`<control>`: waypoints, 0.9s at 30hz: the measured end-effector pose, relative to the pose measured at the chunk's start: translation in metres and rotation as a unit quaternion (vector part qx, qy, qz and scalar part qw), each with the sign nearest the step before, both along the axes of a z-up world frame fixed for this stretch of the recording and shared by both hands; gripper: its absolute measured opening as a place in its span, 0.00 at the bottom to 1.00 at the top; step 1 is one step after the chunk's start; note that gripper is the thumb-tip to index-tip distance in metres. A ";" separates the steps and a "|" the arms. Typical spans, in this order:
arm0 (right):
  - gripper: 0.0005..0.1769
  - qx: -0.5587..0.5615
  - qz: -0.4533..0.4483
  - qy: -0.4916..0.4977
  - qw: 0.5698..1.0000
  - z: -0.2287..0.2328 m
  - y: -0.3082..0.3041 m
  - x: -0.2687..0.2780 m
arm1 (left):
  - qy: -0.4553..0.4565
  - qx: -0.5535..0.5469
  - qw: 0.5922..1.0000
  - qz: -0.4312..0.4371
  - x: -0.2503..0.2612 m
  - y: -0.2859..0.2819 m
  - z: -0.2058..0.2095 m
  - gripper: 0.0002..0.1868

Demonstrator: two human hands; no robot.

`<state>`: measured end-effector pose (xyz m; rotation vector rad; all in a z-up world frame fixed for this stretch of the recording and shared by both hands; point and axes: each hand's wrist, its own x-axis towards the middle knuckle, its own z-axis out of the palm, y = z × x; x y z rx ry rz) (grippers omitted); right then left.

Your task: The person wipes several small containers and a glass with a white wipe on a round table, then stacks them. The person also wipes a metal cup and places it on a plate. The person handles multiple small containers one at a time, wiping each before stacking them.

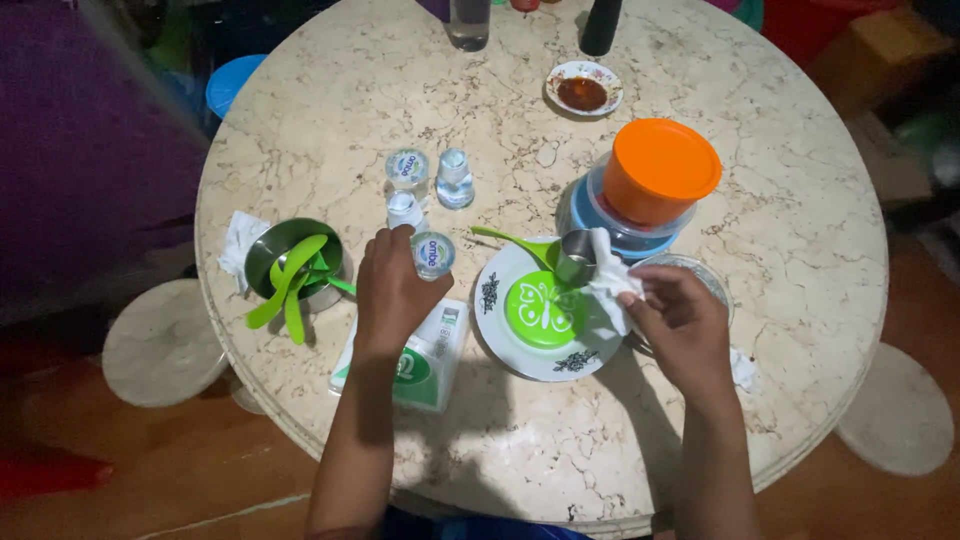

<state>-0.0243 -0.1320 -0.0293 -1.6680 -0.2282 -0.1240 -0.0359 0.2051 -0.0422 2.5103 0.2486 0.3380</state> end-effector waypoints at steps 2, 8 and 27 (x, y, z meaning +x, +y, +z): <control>0.22 -0.010 -0.033 -0.026 0.999 0.010 -0.001 0.003 | -0.042 -0.011 0.999 -0.007 -0.004 -0.003 0.011 0.34; 0.14 -0.009 0.001 -0.075 0.997 0.007 0.015 0.006 | -0.071 -0.166 0.981 -0.077 -0.005 -0.026 0.048 0.40; 0.12 -0.196 -0.008 -0.327 0.925 0.037 0.066 0.006 | -0.231 -0.132 0.926 -0.269 -0.019 -0.097 0.054 0.35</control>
